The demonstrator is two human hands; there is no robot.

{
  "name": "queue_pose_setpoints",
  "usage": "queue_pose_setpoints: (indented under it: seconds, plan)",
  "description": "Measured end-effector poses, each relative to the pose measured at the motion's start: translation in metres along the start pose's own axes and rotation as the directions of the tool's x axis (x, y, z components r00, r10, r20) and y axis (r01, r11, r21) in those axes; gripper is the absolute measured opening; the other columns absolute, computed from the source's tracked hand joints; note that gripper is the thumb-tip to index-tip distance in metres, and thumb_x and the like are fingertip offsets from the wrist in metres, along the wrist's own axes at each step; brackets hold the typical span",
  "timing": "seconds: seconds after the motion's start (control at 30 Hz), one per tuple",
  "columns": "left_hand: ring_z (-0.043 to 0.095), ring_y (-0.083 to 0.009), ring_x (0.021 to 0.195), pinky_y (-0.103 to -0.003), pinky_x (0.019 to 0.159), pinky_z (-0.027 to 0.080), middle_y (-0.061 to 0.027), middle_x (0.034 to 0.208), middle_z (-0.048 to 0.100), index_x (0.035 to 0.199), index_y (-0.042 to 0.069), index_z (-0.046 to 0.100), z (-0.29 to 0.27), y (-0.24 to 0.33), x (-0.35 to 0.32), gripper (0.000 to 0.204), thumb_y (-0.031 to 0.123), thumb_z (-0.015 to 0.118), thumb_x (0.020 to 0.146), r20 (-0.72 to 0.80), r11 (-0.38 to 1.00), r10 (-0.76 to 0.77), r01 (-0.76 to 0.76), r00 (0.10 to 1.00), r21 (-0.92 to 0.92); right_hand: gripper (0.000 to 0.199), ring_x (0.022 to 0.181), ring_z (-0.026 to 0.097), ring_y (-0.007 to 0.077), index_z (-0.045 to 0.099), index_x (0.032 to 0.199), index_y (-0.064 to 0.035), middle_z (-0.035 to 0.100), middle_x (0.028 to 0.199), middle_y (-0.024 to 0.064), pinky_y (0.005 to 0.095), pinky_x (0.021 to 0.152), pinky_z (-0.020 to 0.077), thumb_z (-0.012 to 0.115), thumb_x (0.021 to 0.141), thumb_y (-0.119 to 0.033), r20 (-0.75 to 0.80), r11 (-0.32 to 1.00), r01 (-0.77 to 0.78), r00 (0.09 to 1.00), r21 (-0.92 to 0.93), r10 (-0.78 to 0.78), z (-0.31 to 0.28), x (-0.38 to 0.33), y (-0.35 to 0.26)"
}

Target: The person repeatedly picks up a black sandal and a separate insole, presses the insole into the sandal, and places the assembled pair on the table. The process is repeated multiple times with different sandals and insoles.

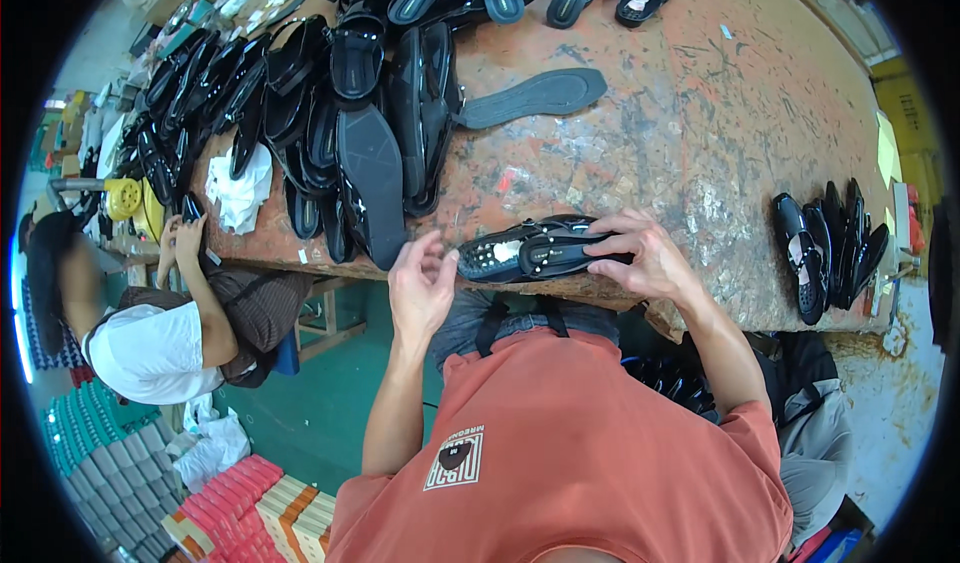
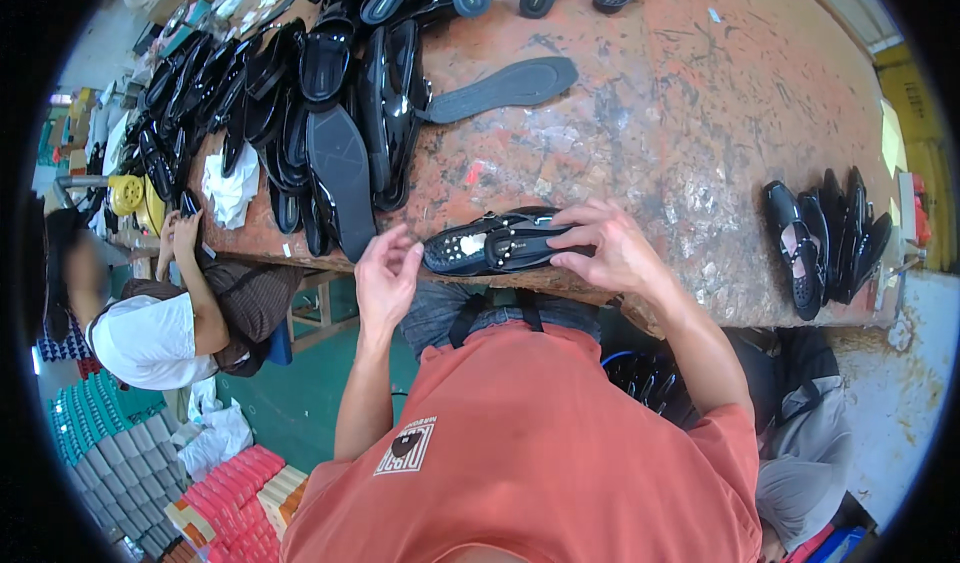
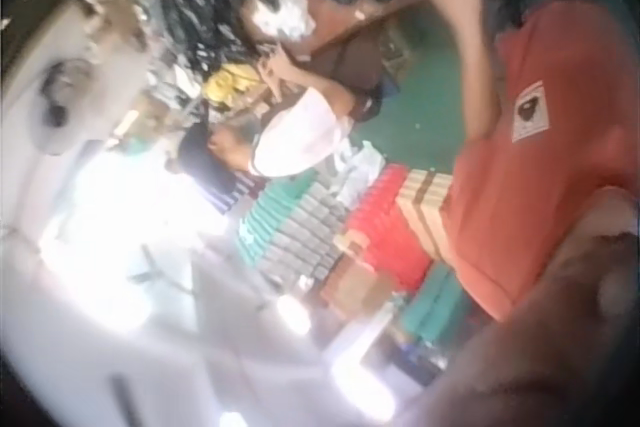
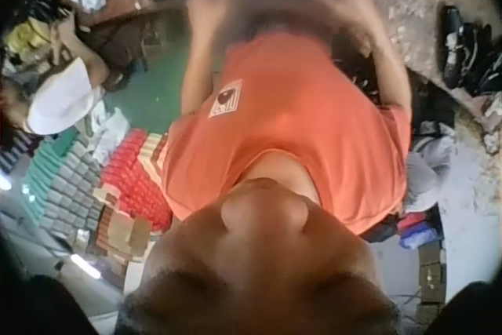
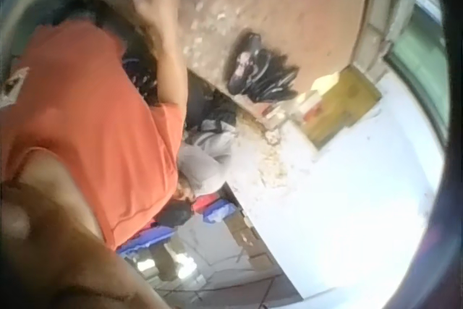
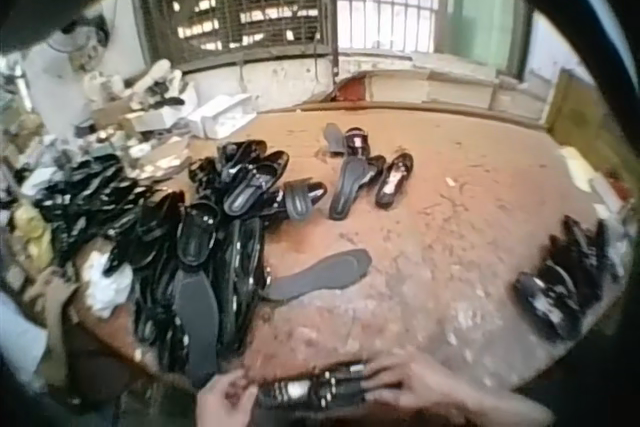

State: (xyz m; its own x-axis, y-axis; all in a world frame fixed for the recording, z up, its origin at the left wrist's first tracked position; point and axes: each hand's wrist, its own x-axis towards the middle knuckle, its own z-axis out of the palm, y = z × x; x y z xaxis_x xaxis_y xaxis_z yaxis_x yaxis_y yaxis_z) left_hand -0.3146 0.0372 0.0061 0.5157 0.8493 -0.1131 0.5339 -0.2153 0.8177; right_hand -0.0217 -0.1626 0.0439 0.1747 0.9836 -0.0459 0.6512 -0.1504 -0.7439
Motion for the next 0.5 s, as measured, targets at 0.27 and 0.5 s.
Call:
queue_pose_setpoints:
  seconds: [0.27,0.5]
  plan:
    - [0.075,-0.0150,0.098,-0.026,0.087,0.063,-0.0125,0.127,0.065,0.139,-0.006,0.069,0.017,-0.037,-0.021,0.041,-0.005,0.070,0.098,0.139,0.891,-0.149,0.194,0.979,-0.410,0.023,0.122,0.067,0.0317,0.086,0.109,-0.0100,0.077,0.128,0.0081,0.0470,0.105,0.0481,0.082,0.089,-0.020,0.022,0.980,0.175,0.985,-0.095,-0.173,0.041,0.041,-0.022]
    - [0.073,-0.0146,0.097,-0.026,0.090,0.062,-0.0113,0.129,0.063,0.140,-0.007,0.068,0.014,-0.023,-0.021,0.041,-0.008,0.065,0.099,0.155,0.891,-0.191,0.237,0.969,-0.386,0.024,0.128,0.065,0.0327,0.085,0.112,-0.0106,0.076,0.130,0.0098,0.0477,0.110,0.0459,0.082,0.089,-0.018,0.092,0.985,0.165,0.983,-0.044,-0.161,0.039,0.050,-0.024]
